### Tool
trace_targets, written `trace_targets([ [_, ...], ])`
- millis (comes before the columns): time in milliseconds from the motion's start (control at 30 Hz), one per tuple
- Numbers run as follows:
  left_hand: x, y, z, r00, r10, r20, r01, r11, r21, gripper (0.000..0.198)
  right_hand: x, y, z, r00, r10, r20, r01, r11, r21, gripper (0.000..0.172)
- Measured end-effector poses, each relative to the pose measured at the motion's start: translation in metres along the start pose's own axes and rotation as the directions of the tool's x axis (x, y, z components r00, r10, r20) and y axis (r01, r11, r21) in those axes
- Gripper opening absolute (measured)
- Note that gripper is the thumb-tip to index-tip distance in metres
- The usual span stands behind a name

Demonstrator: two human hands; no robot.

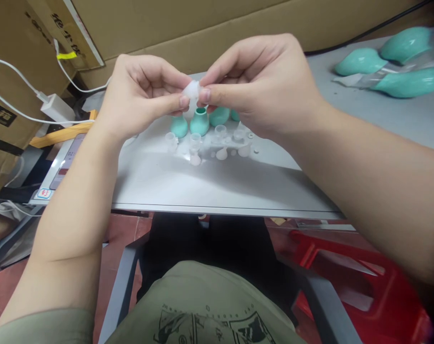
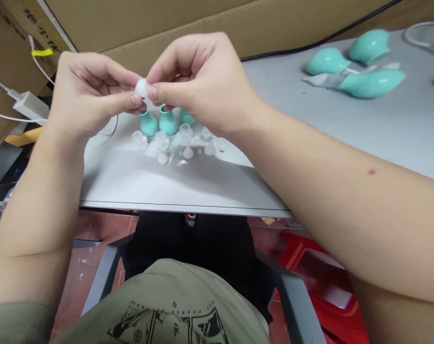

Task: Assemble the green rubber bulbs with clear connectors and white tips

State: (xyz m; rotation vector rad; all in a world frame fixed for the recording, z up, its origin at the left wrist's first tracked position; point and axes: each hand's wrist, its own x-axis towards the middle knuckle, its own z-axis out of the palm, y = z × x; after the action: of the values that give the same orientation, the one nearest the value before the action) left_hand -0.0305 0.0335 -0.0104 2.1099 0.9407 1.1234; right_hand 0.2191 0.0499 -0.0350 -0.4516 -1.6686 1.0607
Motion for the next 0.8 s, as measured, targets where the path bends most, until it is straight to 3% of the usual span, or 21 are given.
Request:
trace_targets([
  [133, -0.003, 0.002, 0.0, 1.0, -0.015, 0.025, 0.014, 0.999, 0.029, 0.055, 0.001, -0.002, 0.0, 0.999, 0.028, 0.044, -0.031, 0.998, 0.061, 0.024],
  [300, -0.004, -0.007, 0.003, 0.999, -0.006, -0.054, 0.003, 0.998, -0.066, 0.044, -0.001, -0.003, 0.002, 0.999, 0.025, 0.047, -0.033, 0.985, 0.172, 0.021],
  [567, -0.009, 0.006, 0.006, 0.996, 0.064, -0.063, -0.072, 0.989, -0.132, 0.02, -0.002, -0.005, 0.003, 0.995, 0.063, 0.076, -0.078, 0.975, 0.21, 0.037],
  [800, -0.007, -0.001, 0.005, 0.998, 0.016, -0.065, -0.018, 0.999, -0.03, 0.045, -0.002, 0.0, 0.001, 0.998, -0.012, 0.067, 0.003, 0.991, 0.134, 0.03],
])
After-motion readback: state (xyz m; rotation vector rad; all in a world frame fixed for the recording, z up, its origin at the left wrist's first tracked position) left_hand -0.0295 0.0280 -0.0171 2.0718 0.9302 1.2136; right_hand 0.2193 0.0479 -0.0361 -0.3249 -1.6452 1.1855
